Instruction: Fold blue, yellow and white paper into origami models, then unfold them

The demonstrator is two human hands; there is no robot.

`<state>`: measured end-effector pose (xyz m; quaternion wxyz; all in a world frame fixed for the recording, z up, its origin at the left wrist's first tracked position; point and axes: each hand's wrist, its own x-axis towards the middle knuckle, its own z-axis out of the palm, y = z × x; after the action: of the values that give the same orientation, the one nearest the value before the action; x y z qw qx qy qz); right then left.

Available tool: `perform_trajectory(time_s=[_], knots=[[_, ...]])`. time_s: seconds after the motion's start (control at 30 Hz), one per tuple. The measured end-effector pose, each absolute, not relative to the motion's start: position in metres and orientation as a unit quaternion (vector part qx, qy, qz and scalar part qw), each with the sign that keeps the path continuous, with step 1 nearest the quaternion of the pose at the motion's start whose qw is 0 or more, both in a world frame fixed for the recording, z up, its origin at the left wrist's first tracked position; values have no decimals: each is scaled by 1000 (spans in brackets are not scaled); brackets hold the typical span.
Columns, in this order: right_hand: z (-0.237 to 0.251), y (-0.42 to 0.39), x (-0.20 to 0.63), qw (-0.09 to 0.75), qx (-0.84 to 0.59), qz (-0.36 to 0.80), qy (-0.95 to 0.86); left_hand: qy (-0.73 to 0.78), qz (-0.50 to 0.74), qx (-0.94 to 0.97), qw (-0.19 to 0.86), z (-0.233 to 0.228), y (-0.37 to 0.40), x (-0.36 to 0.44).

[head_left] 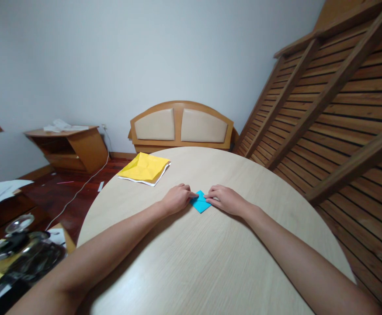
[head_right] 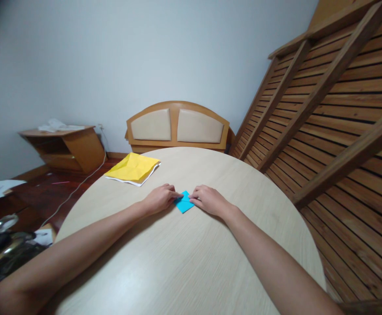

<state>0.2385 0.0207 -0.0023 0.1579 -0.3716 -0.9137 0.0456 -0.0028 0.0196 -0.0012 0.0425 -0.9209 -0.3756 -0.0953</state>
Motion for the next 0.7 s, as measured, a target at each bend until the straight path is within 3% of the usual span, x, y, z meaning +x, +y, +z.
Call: perform_trajectory(time_s=[0.47,0.7], knots=[[6,8,229,103,-351,-45,-929,-273,-72,-957,65,-1,20,-4],[15,-1,226,77,-325,-23,-942,-244,-62,-967,28,-3,18,-7]])
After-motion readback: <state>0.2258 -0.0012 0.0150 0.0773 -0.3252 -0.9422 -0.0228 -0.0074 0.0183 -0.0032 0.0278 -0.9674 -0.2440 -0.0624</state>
